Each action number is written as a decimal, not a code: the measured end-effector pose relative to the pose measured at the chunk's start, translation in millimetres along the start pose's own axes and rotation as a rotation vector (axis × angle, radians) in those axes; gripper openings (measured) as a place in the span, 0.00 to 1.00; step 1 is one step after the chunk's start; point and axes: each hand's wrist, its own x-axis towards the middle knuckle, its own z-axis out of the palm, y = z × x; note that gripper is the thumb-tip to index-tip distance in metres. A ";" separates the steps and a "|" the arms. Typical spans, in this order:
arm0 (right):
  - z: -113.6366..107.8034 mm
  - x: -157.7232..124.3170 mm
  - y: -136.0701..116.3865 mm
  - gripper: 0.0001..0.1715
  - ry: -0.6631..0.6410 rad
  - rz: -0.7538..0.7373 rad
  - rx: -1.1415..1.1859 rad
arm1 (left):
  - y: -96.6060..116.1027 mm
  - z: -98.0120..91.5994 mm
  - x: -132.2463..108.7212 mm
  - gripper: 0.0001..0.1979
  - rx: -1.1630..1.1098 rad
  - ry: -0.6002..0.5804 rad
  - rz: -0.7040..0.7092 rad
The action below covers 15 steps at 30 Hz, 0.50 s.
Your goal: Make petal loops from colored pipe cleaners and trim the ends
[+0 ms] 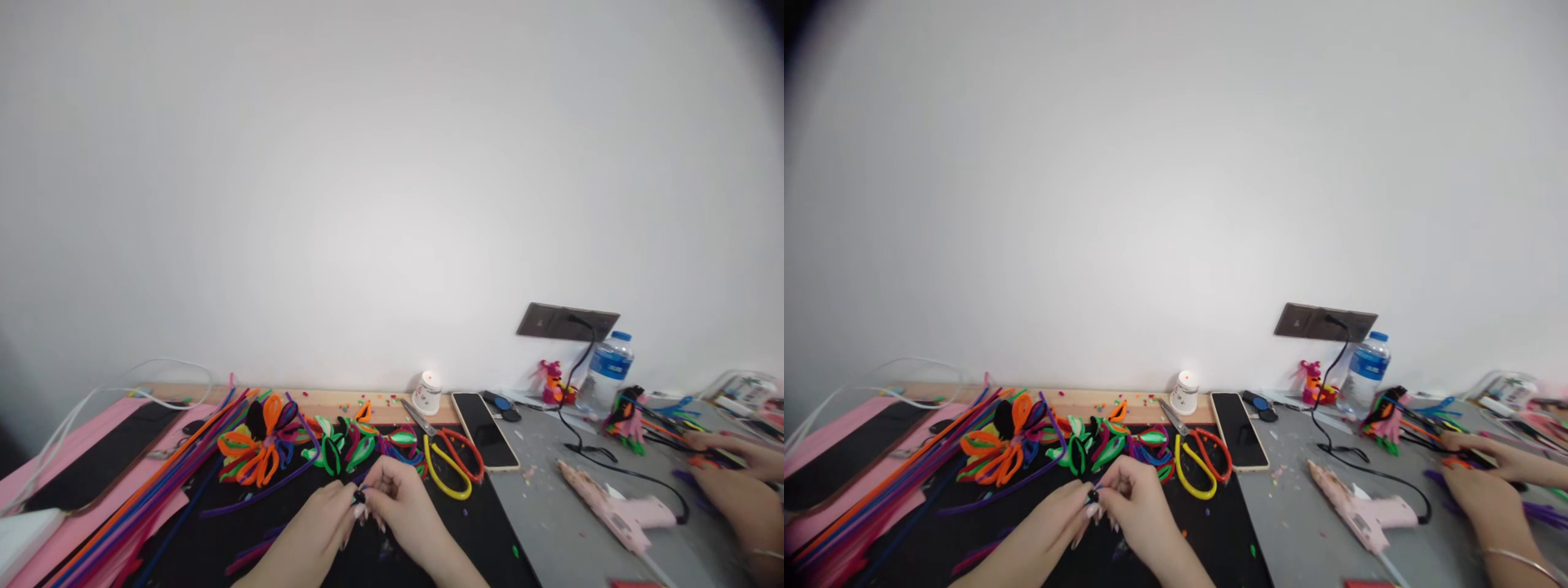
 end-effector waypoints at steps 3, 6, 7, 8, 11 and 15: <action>-0.4 1.4 1.1 0.05 -0.007 0.017 0.026 | 4.1 -2.3 -0.2 0.16 -0.004 -0.002 0.009; -1.5 3.2 4.0 0.06 -0.014 0.015 0.048 | 2.6 -1.1 -1.9 0.16 -0.014 0.014 0.015; -1.9 3.5 4.8 0.06 -0.014 0.014 0.052 | 1.3 0.0 -2.7 0.16 -0.021 0.020 0.023; -2.4 3.6 5.3 0.07 -0.011 0.010 0.046 | 0.0 1.2 -3.4 0.16 -0.030 0.024 0.034; -3.9 2.5 4.2 0.07 0.012 -0.024 -0.045 | -2.9 4.7 -4.5 0.16 -0.043 0.049 0.054; -4.8 -0.5 1.6 0.12 -0.004 -0.089 -0.255 | -4.6 6.8 -2.8 0.17 0.025 0.086 0.049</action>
